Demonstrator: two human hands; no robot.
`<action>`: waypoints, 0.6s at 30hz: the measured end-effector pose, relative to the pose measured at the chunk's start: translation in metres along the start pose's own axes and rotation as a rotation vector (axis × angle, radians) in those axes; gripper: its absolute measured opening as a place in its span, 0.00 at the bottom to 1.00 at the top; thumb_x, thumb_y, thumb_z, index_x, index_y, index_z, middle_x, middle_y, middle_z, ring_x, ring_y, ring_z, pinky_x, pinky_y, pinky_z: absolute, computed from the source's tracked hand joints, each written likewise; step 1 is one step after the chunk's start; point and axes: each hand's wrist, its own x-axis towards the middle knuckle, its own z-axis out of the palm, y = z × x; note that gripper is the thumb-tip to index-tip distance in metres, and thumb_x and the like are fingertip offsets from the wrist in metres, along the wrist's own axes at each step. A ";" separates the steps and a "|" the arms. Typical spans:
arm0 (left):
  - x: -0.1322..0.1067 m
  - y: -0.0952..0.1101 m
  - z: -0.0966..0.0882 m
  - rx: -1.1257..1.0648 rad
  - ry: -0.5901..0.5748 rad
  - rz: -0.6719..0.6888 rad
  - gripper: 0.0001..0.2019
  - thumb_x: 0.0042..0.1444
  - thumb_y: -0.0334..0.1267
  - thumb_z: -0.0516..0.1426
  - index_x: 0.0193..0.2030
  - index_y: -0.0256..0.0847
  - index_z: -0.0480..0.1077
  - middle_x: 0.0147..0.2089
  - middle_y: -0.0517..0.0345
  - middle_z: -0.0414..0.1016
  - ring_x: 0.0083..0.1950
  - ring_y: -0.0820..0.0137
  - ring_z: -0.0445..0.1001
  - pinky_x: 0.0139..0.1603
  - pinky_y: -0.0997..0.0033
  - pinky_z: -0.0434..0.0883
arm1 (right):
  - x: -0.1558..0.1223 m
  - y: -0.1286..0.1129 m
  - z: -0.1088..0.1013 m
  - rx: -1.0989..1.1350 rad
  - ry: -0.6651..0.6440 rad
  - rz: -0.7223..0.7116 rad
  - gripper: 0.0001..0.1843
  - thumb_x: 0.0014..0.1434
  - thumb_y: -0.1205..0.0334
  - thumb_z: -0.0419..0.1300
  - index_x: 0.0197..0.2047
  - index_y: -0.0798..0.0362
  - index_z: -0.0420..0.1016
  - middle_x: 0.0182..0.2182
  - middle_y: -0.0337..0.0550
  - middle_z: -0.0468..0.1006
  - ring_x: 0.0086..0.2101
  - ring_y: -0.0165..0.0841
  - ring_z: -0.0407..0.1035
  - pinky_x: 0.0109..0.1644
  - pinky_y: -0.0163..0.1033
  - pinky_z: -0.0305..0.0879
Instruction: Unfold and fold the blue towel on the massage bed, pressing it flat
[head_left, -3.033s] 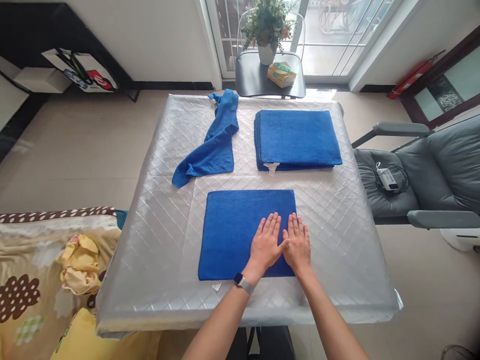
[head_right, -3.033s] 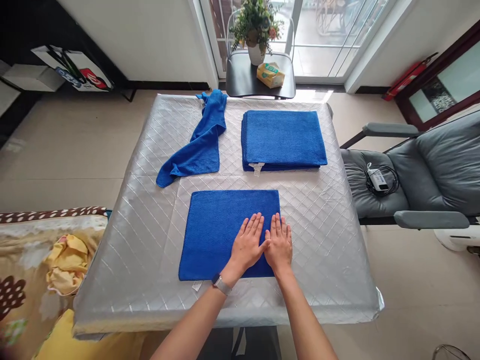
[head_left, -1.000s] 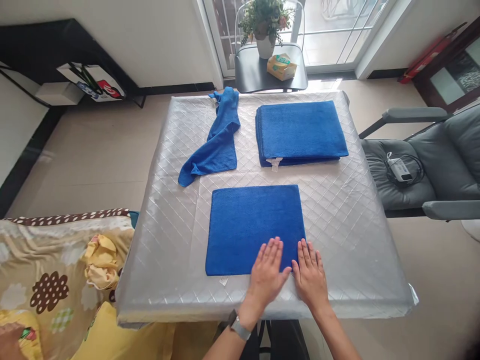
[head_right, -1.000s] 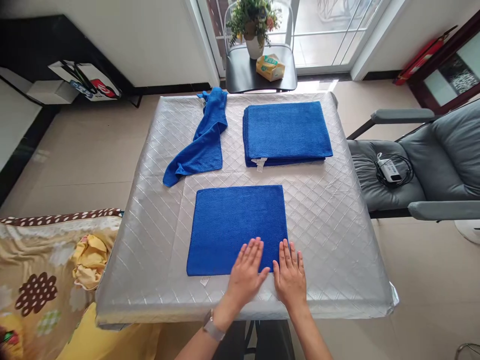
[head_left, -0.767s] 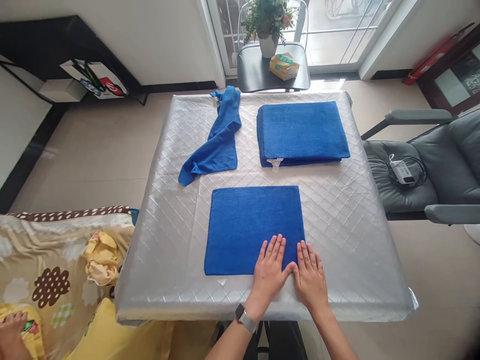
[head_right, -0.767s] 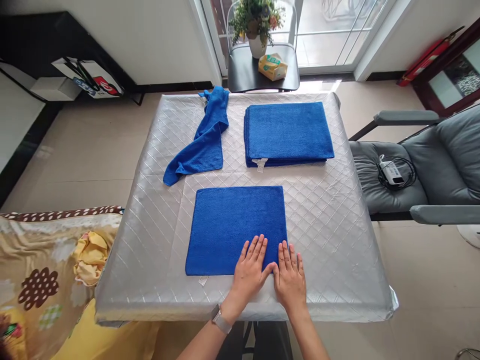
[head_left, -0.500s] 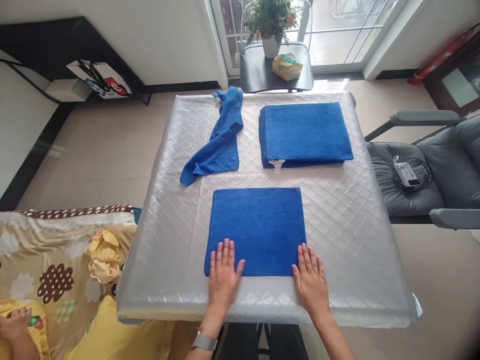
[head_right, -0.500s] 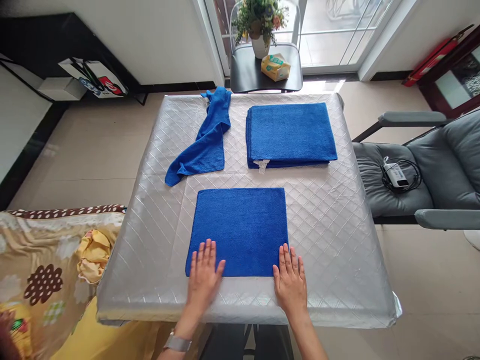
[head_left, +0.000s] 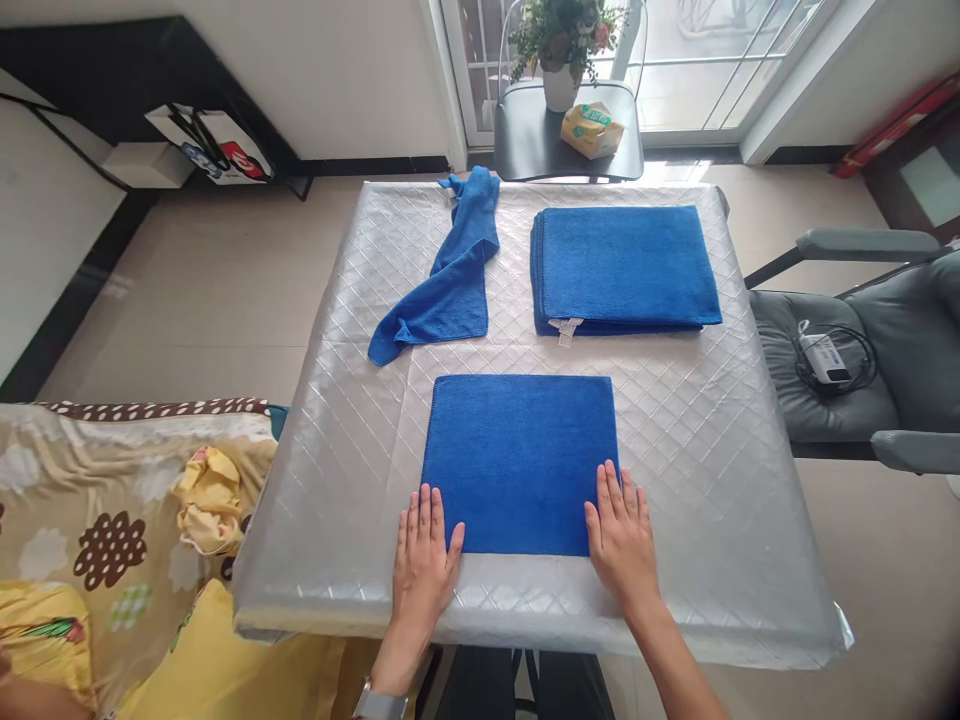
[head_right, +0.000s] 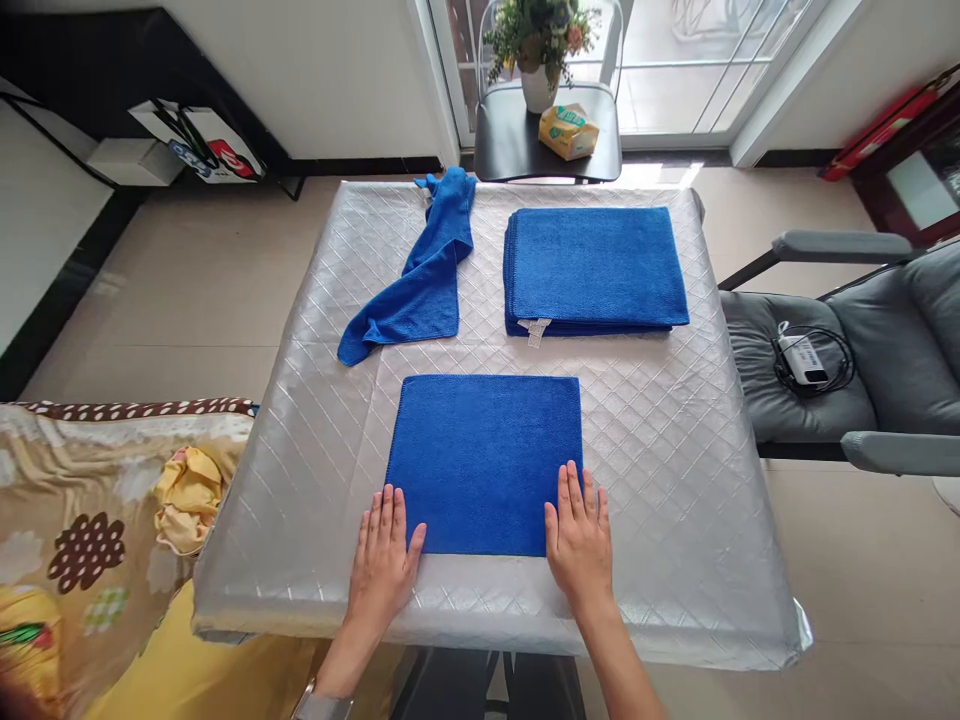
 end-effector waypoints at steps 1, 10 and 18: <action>0.000 0.003 -0.003 0.002 0.014 -0.008 0.36 0.73 0.49 0.44 0.79 0.42 0.29 0.81 0.44 0.42 0.80 0.54 0.45 0.77 0.39 0.51 | 0.004 0.002 0.004 -0.007 0.003 -0.001 0.37 0.75 0.57 0.42 0.78 0.50 0.25 0.75 0.44 0.51 0.74 0.42 0.43 0.75 0.55 0.44; 0.034 0.143 -0.001 -0.159 -0.057 0.348 0.35 0.72 0.44 0.45 0.79 0.37 0.34 0.80 0.50 0.45 0.80 0.62 0.44 0.78 0.52 0.55 | 0.004 0.013 0.021 -0.040 0.007 0.003 0.38 0.74 0.60 0.44 0.78 0.51 0.25 0.75 0.46 0.50 0.74 0.42 0.42 0.75 0.55 0.43; 0.079 0.175 0.025 -0.160 -0.072 0.434 0.36 0.72 0.52 0.45 0.79 0.37 0.39 0.79 0.52 0.47 0.80 0.62 0.46 0.78 0.51 0.53 | 0.005 0.014 0.018 -0.028 0.008 -0.016 0.38 0.74 0.61 0.43 0.78 0.51 0.25 0.75 0.46 0.51 0.74 0.42 0.42 0.75 0.55 0.44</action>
